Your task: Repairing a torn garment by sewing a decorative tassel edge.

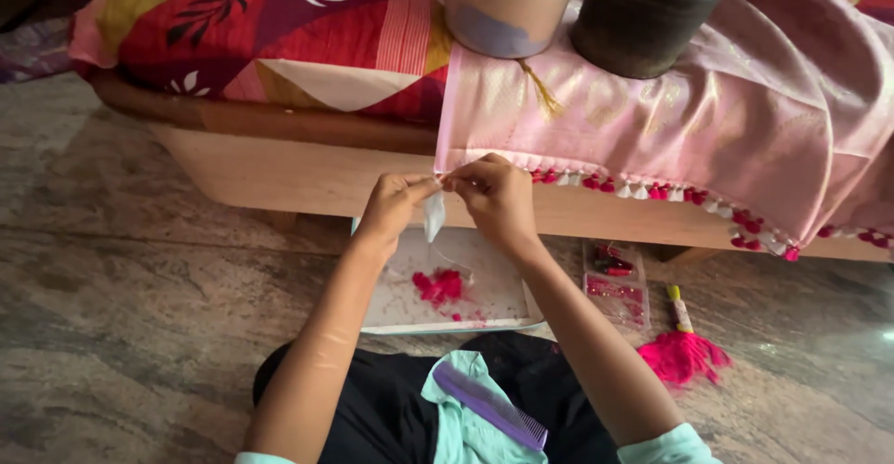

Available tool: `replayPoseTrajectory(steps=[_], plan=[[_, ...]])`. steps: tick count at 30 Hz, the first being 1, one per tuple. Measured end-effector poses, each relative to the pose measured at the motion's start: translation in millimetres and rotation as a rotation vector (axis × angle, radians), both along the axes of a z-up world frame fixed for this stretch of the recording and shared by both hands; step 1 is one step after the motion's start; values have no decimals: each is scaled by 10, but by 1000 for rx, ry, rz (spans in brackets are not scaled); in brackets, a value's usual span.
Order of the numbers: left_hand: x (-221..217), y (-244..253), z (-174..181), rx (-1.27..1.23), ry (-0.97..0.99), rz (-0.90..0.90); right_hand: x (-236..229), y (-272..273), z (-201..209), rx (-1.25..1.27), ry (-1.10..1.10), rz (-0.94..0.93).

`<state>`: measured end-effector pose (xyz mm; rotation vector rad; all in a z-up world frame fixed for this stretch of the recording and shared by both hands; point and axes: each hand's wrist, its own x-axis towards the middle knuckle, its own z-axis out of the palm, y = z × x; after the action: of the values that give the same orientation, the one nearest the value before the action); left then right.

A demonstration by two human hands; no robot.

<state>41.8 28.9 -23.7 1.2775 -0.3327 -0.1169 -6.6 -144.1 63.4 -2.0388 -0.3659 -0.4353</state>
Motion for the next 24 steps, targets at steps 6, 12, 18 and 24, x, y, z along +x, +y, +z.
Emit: replayPoseTrajectory(steps=[6,12,18,24], plan=[[-191,-90,81,51,21,92,74,-10,53,-224,-173,-49],[-423,-248,187,512,-278,534,298,-74,368,-573,-376,70],[-466,-388,13,727,-555,879,680,344,542,-734,-660,431],[-610,-442,250,698,-480,1024,1028,479,295,-1330,-596,398]])
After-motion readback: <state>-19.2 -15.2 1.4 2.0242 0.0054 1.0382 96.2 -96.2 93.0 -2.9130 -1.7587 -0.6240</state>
